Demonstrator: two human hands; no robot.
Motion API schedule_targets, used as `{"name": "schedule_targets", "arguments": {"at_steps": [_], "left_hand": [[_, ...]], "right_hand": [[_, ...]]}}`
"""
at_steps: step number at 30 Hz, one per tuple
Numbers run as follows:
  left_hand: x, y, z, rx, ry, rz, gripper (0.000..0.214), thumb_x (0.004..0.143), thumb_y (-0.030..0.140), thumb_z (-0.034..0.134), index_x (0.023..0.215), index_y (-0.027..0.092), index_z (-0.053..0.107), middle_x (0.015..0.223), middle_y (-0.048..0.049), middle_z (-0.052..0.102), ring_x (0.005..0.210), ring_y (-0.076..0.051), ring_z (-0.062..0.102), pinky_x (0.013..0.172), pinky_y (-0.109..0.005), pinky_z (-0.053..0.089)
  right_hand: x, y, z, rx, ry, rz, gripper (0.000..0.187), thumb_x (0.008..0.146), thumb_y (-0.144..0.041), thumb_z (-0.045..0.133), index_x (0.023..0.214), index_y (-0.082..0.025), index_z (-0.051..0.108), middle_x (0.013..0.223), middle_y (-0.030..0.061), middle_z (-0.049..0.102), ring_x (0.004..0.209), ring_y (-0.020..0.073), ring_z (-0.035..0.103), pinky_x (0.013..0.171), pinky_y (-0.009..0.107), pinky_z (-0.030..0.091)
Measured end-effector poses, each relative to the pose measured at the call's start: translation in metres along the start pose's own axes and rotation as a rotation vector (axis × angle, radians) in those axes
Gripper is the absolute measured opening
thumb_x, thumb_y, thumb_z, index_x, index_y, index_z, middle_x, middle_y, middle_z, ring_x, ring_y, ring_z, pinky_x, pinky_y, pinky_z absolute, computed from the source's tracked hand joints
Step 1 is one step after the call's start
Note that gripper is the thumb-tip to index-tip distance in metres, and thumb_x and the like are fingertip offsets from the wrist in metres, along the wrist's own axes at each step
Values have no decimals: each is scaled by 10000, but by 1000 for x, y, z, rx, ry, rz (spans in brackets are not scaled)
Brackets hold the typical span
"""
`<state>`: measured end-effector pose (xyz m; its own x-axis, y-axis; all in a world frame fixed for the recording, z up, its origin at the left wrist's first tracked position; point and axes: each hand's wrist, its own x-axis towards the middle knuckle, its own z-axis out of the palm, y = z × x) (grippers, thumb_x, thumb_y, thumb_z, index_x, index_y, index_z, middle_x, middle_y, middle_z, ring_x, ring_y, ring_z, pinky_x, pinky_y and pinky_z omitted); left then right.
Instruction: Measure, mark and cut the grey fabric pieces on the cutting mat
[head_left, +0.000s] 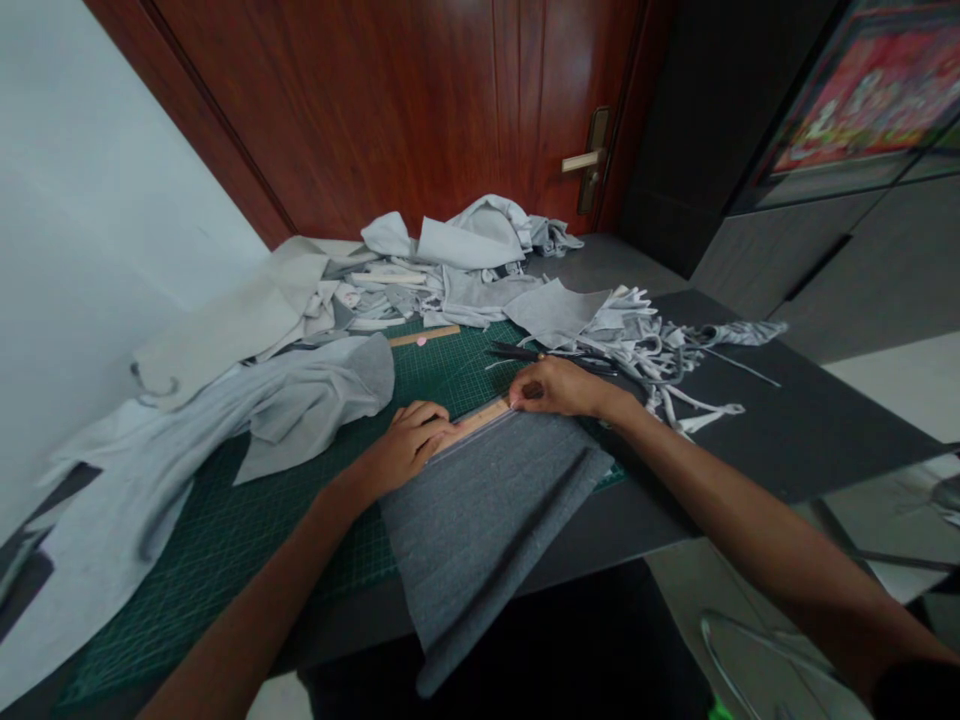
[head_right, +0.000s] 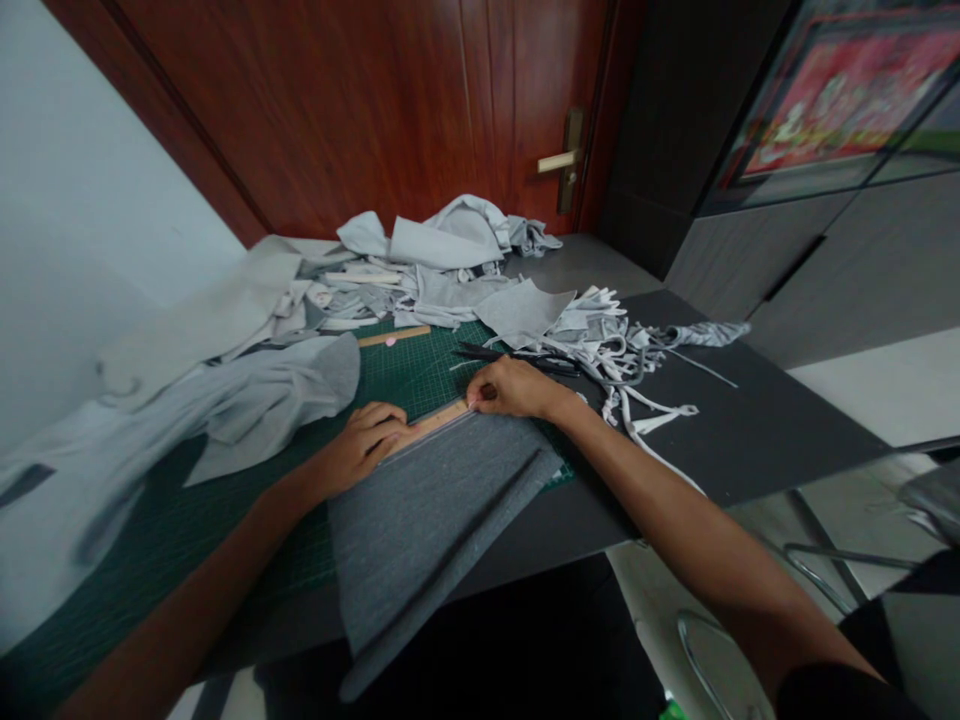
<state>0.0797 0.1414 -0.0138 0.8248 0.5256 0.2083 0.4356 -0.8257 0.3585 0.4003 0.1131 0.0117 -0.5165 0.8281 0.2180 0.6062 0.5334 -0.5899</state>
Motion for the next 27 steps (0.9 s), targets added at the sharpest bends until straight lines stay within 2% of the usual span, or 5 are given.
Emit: {"name": "schedule_targets", "arguments": {"at_steps": [6, 10, 13, 18, 27], "left_hand": [[-1, -3, -3, -52, -12, 19, 323, 1047, 288, 431, 1199, 251, 714, 1160, -71, 637, 1134, -245, 537, 1034, -407, 409], [-2, -6, -6, -72, -55, 20, 342, 1059, 329, 425, 1208, 269, 727, 1203, -70, 630, 1159, -245, 532, 1052, -410, 397], [-3, -5, -8, -72, -70, 19, 348, 1063, 332, 424, 1207, 264, 732, 1223, -77, 617, 1178, -247, 523, 1063, -416, 384], [-4, 1, -10, -73, -65, 6, 342, 1066, 330, 427, 1214, 274, 730, 1192, -73, 621, 1186, -248, 512, 1069, -418, 379], [-3, 12, -7, -37, -9, 7, 287, 1044, 332, 475, 1131, 243, 733, 1140, -76, 620, 1134, -254, 521, 1019, -414, 406]], "right_hand": [[0, -5, 4, 385, 3, -48, 169, 869, -323, 720, 889, -158, 753, 855, 30, 741, 747, 138, 648, 687, 252, 496], [7, -13, 24, 512, 23, -4, 268, 858, -422, 748, 897, -157, 745, 699, -24, 645, 600, 97, 507, 560, 219, 388], [13, -14, 41, 601, -16, -3, 311, 840, -455, 764, 895, -150, 744, 666, -44, 597, 580, 87, 460, 551, 216, 353], [18, -11, 54, 636, 13, 93, 346, 827, -483, 769, 918, -150, 746, 570, -87, 466, 521, 76, 379, 498, 217, 257], [19, -13, 54, 611, 20, 160, 410, 799, -544, 764, 905, -148, 751, 556, -83, 445, 516, 73, 348, 492, 230, 220]]}}
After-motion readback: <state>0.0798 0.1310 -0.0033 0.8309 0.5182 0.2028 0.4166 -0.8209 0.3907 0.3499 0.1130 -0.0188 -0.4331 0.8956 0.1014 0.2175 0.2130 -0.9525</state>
